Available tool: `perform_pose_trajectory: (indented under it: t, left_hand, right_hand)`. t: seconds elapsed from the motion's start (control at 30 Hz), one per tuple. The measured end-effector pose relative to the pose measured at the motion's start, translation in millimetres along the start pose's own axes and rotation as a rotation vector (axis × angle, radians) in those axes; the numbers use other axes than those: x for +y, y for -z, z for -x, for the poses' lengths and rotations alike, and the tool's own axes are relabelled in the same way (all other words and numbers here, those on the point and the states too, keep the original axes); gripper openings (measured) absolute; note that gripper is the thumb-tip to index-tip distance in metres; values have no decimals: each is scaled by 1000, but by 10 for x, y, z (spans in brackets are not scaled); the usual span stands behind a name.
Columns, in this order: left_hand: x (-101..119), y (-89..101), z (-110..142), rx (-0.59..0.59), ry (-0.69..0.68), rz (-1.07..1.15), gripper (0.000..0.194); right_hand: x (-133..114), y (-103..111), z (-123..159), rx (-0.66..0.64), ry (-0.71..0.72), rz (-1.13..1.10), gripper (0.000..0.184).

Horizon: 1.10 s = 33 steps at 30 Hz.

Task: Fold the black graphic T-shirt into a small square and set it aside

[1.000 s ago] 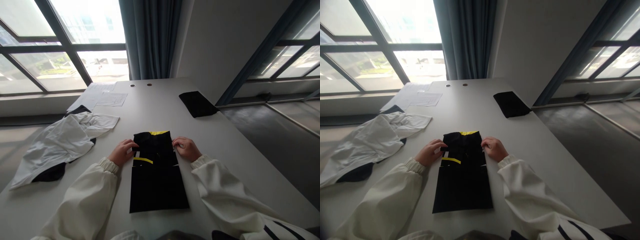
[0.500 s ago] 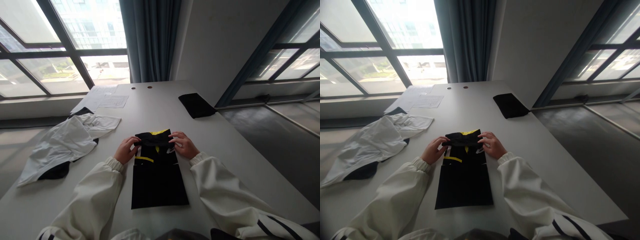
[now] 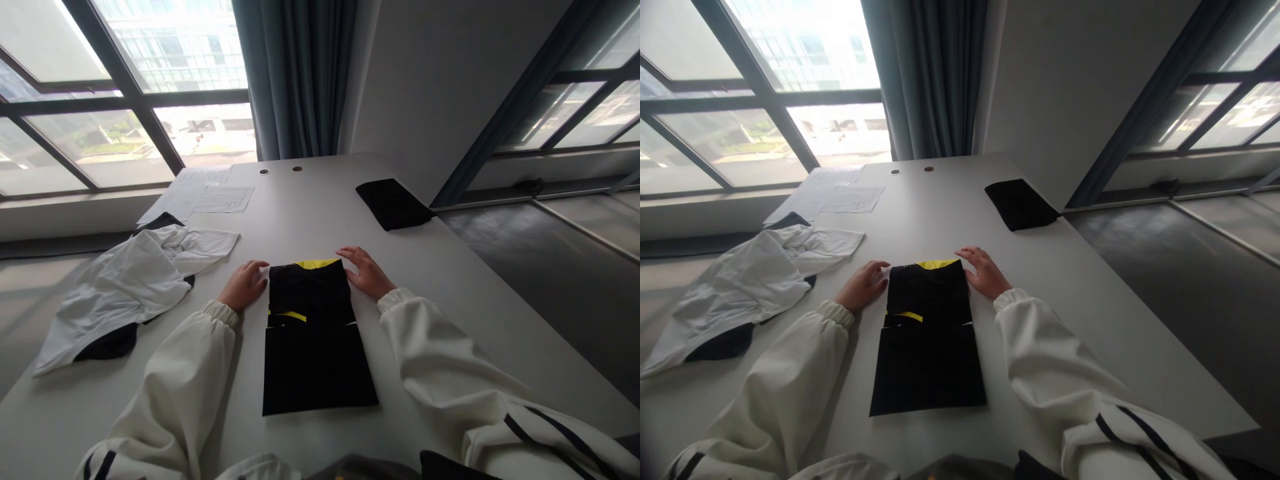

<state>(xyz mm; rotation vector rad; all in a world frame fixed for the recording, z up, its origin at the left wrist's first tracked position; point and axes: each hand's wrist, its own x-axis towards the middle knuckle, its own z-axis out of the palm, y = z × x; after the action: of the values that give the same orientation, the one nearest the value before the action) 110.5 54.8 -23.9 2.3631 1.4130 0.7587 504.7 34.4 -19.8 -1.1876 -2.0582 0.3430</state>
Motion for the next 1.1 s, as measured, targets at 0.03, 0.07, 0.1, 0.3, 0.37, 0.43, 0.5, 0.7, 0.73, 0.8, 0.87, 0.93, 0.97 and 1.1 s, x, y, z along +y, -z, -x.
perform_pose_trajectory:
  t: [0.03,0.07,0.1,0.3,0.37,0.43,0.5,0.7,0.73,0.8,0.87,0.93,0.97,1.1]
  left_hand:
    - [-17,-38,-62,-18,1,-17,39]
    - [-19,-71,-121,-39,-4,-18,37]
    - [-9,-94,-175,-60,-13,-7,34]
    - [68,-91,-339,-121,67,162,30]
    - [65,-80,-359,-114,106,158,26]
    - [60,-75,-378,-96,132,149,21]
    - [59,-76,-396,-64,156,140,17]
    - [5,-109,-433,-57,154,70,16]
    - [-16,-114,-435,-58,134,55,17]
    - [-43,-114,-436,-62,84,33,21]
    - [-11,-105,-432,-39,33,15,27]
    - [119,-105,-426,34,-11,-22,32]
    - [220,-119,-423,74,-36,-49,33]
    - [703,-314,-404,47,-152,-183,38]
  right_hand:
    - [47,-24,-59,-12,11,-26,49]
    - [93,-47,-115,-32,10,-52,43]
    - [133,-66,-166,-55,-5,-77,37]
    - [225,-101,-297,-138,-127,-177,26]
    - [229,-96,-297,-151,-121,-191,24]
    - [244,-93,-297,-136,-121,-178,18]
    - [273,-93,-309,-119,-124,-155,12]
    - [391,-91,-385,-89,-46,-63,20]
    - [411,-87,-388,-92,-24,-38,22]
    - [442,-72,-379,-103,8,37,28]
    - [446,-50,-358,-118,6,136,33]
    - [394,-30,-342,-127,-22,227,36]
    - [340,-27,-338,-124,-32,259,37]
    - [-40,-116,-321,-53,-27,313,47]
